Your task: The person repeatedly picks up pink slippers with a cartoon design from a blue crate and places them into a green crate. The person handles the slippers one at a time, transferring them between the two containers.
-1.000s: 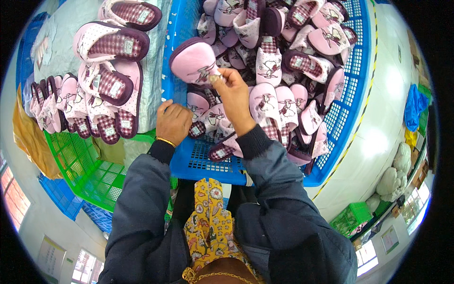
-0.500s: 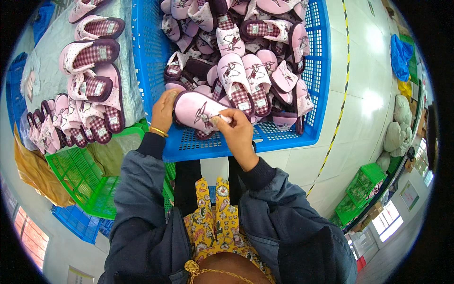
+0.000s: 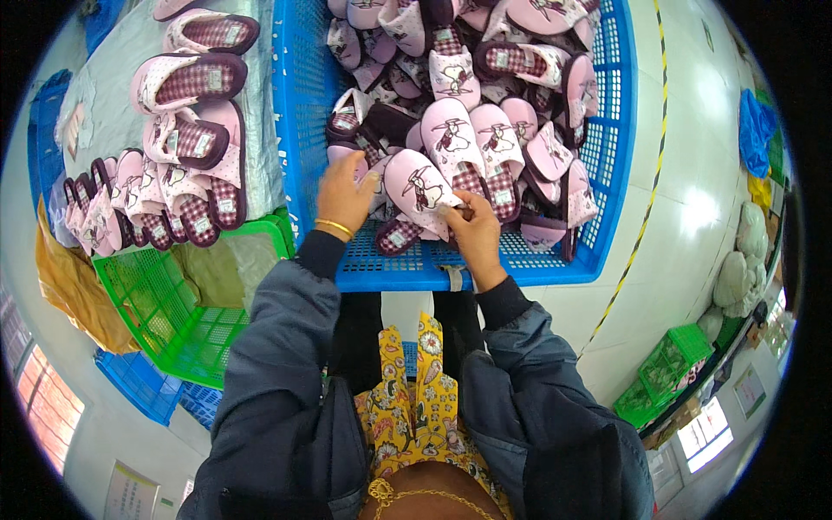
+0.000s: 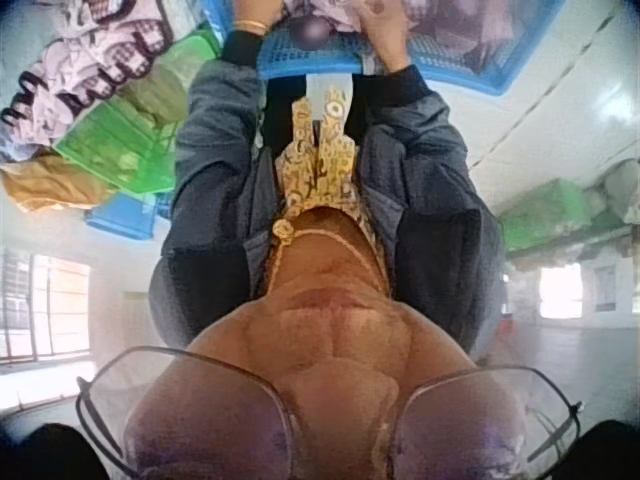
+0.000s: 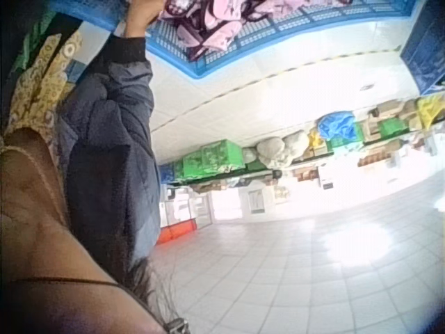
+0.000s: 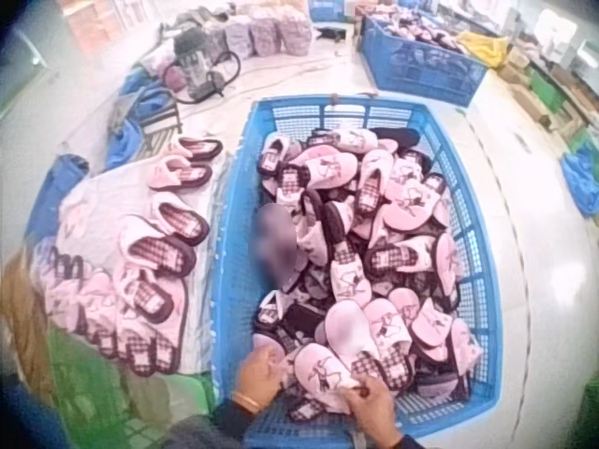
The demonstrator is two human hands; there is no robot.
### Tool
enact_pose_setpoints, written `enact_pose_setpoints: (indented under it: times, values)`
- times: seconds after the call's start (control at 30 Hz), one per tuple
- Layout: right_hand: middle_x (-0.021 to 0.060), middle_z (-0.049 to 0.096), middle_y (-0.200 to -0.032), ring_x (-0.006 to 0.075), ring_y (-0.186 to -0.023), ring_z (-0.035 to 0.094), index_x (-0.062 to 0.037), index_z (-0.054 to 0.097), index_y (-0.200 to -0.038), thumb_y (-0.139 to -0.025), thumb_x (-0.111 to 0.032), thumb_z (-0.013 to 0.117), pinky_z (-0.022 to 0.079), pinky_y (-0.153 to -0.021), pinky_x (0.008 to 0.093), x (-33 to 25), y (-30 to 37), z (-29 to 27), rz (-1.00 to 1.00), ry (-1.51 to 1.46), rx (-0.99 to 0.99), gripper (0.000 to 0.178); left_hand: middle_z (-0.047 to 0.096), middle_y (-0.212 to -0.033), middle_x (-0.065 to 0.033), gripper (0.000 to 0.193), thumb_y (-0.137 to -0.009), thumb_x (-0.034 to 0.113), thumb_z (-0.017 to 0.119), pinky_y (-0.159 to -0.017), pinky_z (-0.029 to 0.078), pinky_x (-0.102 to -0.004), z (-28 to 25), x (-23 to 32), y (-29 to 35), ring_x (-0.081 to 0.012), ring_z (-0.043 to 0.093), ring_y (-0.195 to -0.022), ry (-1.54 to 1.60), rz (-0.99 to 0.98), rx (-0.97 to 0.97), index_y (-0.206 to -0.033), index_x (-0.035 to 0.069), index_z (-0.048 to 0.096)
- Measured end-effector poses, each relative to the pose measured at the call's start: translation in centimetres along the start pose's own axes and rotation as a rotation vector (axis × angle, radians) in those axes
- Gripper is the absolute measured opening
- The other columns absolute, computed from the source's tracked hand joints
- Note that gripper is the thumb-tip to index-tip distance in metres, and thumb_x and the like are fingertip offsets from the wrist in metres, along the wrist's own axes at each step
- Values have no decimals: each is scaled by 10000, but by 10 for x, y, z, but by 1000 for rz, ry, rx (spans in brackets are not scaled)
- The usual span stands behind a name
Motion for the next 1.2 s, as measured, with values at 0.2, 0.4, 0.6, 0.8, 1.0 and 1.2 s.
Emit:
enact_pose_setpoints:
  times: [0.2,0.4,0.6,0.8,1.0,1.2]
  values:
    - [110,623,-942,191,-745,605,-15,656,-1036,-840,-76,685,495,-680,307,-73,-23,10,-349,304,-41,207,620,-879,-88,167,-786,174,658,-976,410,-433,-52,-50,-24,-266,593,-905,-441,488,45,-925,85,633]
    - [197,661,-948,362,-875,637,-2,641,-1013,-865,-89,587,507,-778,417,-88,-145,123,-575,315,-110,179,605,-768,-43,54,-797,150,654,-952,419,-395,-51,-63,-20,-217,608,-809,-367,509,50,-826,104,659]
    - [225,680,-1034,399,-1019,636,-31,686,-1012,-837,-249,574,513,-864,460,80,-320,202,-164,1057,-153,301,551,-708,-44,54,-764,135,641,-936,442,-383,-50,-59,-26,-215,586,-766,-251,511,74,-780,100,603]
    - [244,664,-1072,435,-1023,625,-46,679,-1027,-931,-250,414,495,-878,511,161,-356,195,-311,1352,-543,348,629,-819,-24,126,-739,129,704,-941,441,-364,-51,-66,-27,-184,621,-822,-204,461,5,-844,97,642]
    - [283,646,-1084,433,-1034,620,-19,620,-1100,-980,-301,327,485,-888,500,171,-362,197,-221,1253,-751,424,640,-829,-24,129,-742,137,707,-945,435,-366,-57,-68,-21,-184,631,-842,-253,412,-48,-850,100,647]
    - [254,667,-1086,363,-1061,637,16,695,-1025,-833,-639,579,488,-870,424,156,-346,175,95,927,-526,692,647,-829,-24,116,-773,148,678,-968,414,-374,-53,-64,-24,-184,627,-856,-319,400,-45,-875,106,643]
Point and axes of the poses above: each hand's wrist, its own y-axis away from the middle knuckle, its own z-axis out of the palm, x = y × z, the point moved 1 cm from there along -y, towards the middle knuckle
